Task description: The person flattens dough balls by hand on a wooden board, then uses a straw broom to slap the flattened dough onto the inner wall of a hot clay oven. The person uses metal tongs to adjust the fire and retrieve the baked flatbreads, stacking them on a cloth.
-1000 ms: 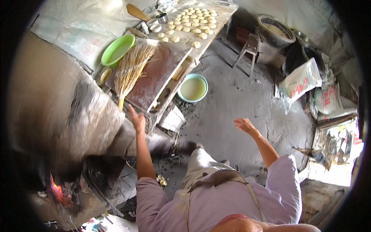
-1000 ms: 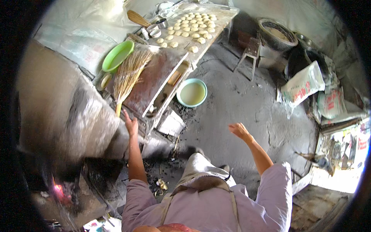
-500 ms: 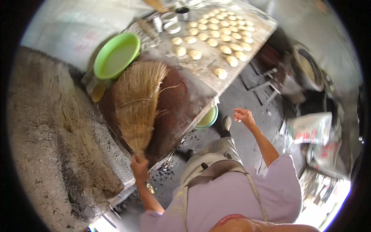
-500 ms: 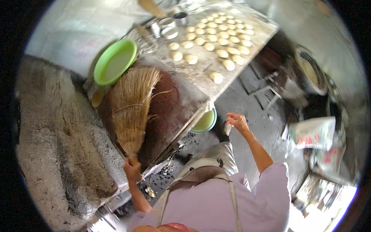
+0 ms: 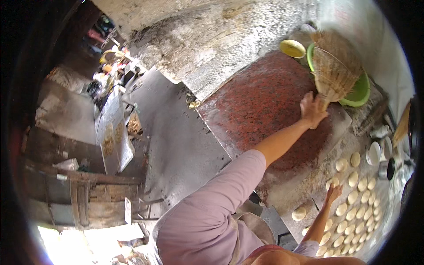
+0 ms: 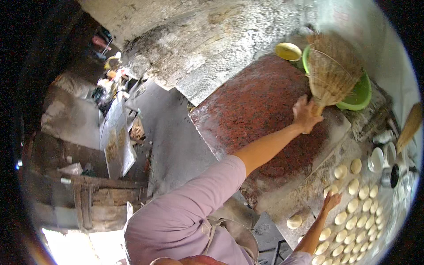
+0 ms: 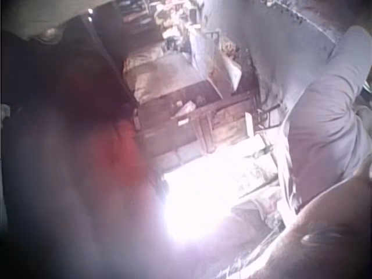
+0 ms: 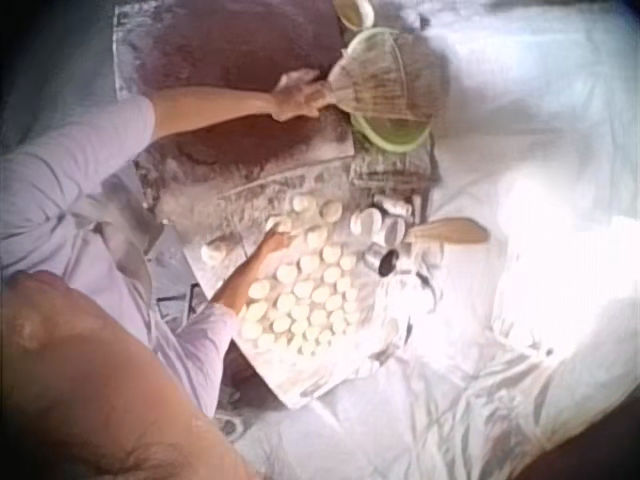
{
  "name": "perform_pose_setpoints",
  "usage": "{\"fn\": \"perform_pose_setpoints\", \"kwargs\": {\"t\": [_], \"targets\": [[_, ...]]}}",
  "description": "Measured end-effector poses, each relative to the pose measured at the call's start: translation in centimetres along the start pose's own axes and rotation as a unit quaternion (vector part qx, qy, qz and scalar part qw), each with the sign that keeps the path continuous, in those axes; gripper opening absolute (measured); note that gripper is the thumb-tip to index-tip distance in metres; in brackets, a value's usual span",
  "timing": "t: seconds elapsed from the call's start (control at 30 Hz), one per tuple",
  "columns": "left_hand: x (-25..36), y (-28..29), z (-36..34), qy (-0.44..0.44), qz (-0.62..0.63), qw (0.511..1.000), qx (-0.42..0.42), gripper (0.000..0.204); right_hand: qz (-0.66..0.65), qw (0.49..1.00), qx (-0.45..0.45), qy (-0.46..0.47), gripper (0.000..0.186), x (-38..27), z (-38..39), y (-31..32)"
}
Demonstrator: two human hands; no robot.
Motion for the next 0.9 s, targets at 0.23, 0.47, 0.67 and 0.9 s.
{"fn": "perform_pose_setpoints", "kwargs": {"t": [0.23, 0.47, 0.67, 0.9], "targets": [[-1.6, -2.4, 0.2, -0.073, 0.161, 0.971, -0.161, 0.096, -0.358, 0.91, 0.024, -0.21, 0.042, -1.9, 2.8, 3.1], [-6.9, 4.9, -0.8, -0.267, -0.06, 0.952, -0.139, 0.062, -0.496, 0.856, 0.137, -0.052, 0.033, -11.6, -4.7, 21.5], [-10.4, 12.9, -2.7, -0.402, 0.011, 0.916, 0.006, 0.05, -0.298, 0.923, -0.007, 0.242, 0.028, -34.2, 0.3, 26.8], [-9.2, 12.3, -3.3, -0.405, -0.071, 0.907, -0.095, 0.051, -0.076, 0.973, 0.219, -0.017, 0.058, -36.4, -8.3, 24.7]]}}
Point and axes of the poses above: each hand's wrist, its own z-axis away from the middle knuckle, its own y-axis out of the back of the hand, x = y × z, the point moved 5 cm from there along -z, towards the middle knuckle, and after that the axes turned 11 degrees about x, right-handed, at the moved point
